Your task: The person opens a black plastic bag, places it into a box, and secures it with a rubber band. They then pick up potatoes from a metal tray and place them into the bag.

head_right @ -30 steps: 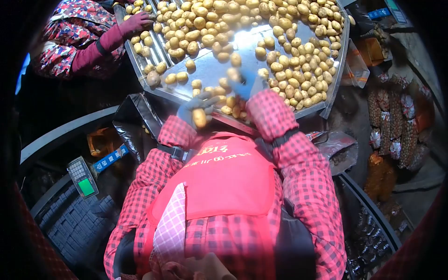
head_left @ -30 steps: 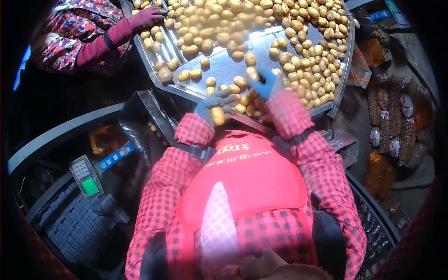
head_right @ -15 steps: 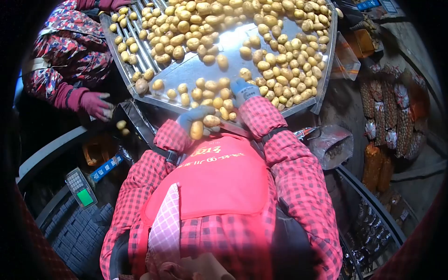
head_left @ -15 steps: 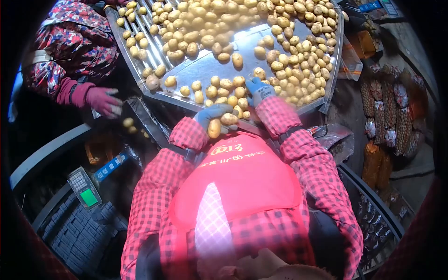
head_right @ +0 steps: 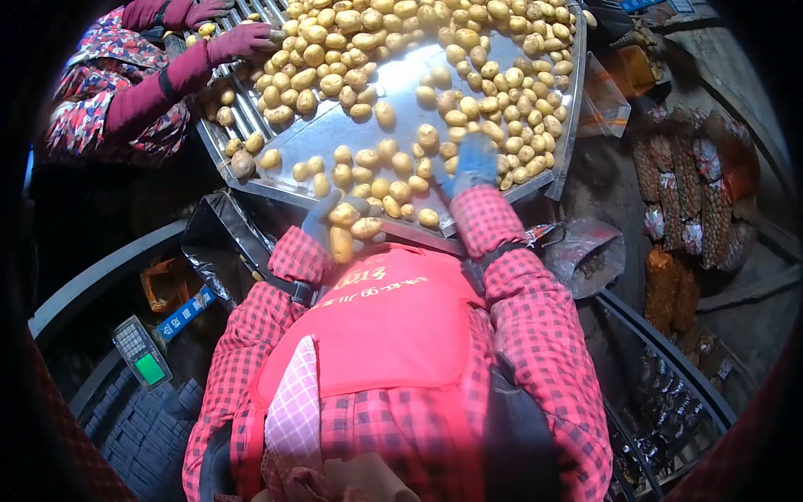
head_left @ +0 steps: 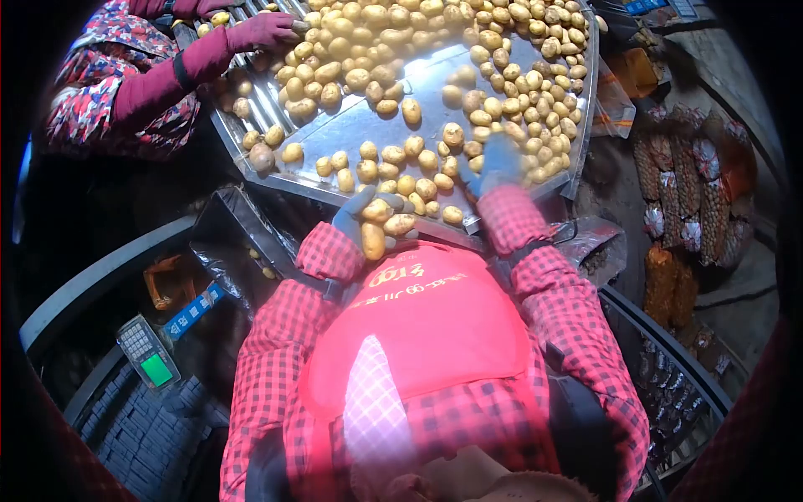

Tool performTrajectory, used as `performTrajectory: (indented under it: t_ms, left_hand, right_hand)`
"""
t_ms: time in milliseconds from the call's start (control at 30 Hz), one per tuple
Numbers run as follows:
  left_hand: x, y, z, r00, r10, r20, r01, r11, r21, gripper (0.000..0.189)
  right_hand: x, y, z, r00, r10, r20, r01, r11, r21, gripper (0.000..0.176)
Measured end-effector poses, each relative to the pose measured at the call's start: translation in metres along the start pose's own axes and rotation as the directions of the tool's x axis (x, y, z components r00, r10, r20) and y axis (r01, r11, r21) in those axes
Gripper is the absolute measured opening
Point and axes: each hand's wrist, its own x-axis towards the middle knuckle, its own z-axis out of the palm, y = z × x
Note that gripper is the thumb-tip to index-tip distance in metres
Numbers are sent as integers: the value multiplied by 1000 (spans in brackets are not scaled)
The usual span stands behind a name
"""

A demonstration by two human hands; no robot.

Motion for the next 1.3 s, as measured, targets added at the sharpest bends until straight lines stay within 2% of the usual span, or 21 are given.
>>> performTrajectory:
  t_ms: [33,100,133,200,267,300,367,500,567,600,733,767,833,900,933,967,1033,1067,1167,1233,1300]
  left_hand:
    - [-3,0,2,1000,10,3,-10,1000,-16,64]
    - [-4,3,6,1000,19,4,-19,999,-33,65]
    - [-4,5,6,997,54,-48,-54,999,9,68]
    - [-6,10,4,990,99,-103,-94,994,51,71]
    - [-11,14,-3,991,111,-77,-95,978,188,77]
    - [-12,14,-3,990,116,-80,-99,977,188,77]
    - [-9,10,-3,981,160,-109,-148,983,109,78]
    - [-4,15,-9,987,89,-137,-73,990,119,90]
    - [-5,14,5,969,104,-222,-51,971,233,82]
    - [-6,16,-4,990,71,-124,-42,974,221,71]
    - [-11,8,19,983,101,-154,-79,986,145,59]
    - [-6,9,10,992,121,-36,-115,983,146,57]
    - [-6,9,5,986,142,84,-153,978,145,57]
    - [-15,7,16,925,318,206,-378,816,438,59]
    - [-26,11,15,905,336,260,-414,555,721,62]
    - [-34,16,10,904,341,259,-416,554,721,62]
    - [-49,27,-5,969,234,75,-245,949,196,66]
    - [-53,33,-22,959,205,196,-215,976,26,67]
    - [-87,40,-57,902,365,230,-342,930,-136,64]
    - [-129,38,-62,837,547,-28,-545,825,-150,62]
    - [-162,42,-96,684,711,-162,-729,664,-166,58]
  right_hand:
    - [-6,-3,9,1000,4,-1,-4,1000,-3,77]
    - [-14,-3,33,867,-487,-109,494,869,45,67]
    - [-2,-4,19,867,-498,-28,482,823,300,53]
    - [13,-22,-50,972,35,234,-97,961,259,49]
    - [32,38,-3,972,140,-186,-24,855,519,51]
    - [40,29,-56,972,189,141,-234,847,477,57]
    - [73,63,-17,974,64,219,-124,955,270,63]
    - [55,1,-44,966,104,238,-151,970,189,63]
    - [48,-13,-42,977,-102,188,129,983,-133,63]
    - [44,-17,-46,977,-105,187,132,982,-134,63]
    - [17,-39,-67,992,-11,127,-28,954,298,59]
    - [11,-48,-61,991,-18,129,-21,955,295,59]
    - [-2,-67,-46,961,-257,107,117,722,682,69]
    - [-12,-99,-85,795,-403,454,29,773,634,68]
    - [-10,-102,-73,849,-388,358,90,774,627,66]
    - [1,-100,-51,847,-393,357,94,773,627,66]
    - [41,-93,-10,981,-186,54,109,760,641,62]
    - [59,-91,-7,980,-194,55,114,757,643,62]
    - [81,-98,0,933,-226,278,117,925,362,59]
    - [83,-112,2,956,-226,189,195,966,168,57]
    - [91,-116,15,967,-128,220,100,986,134,58]
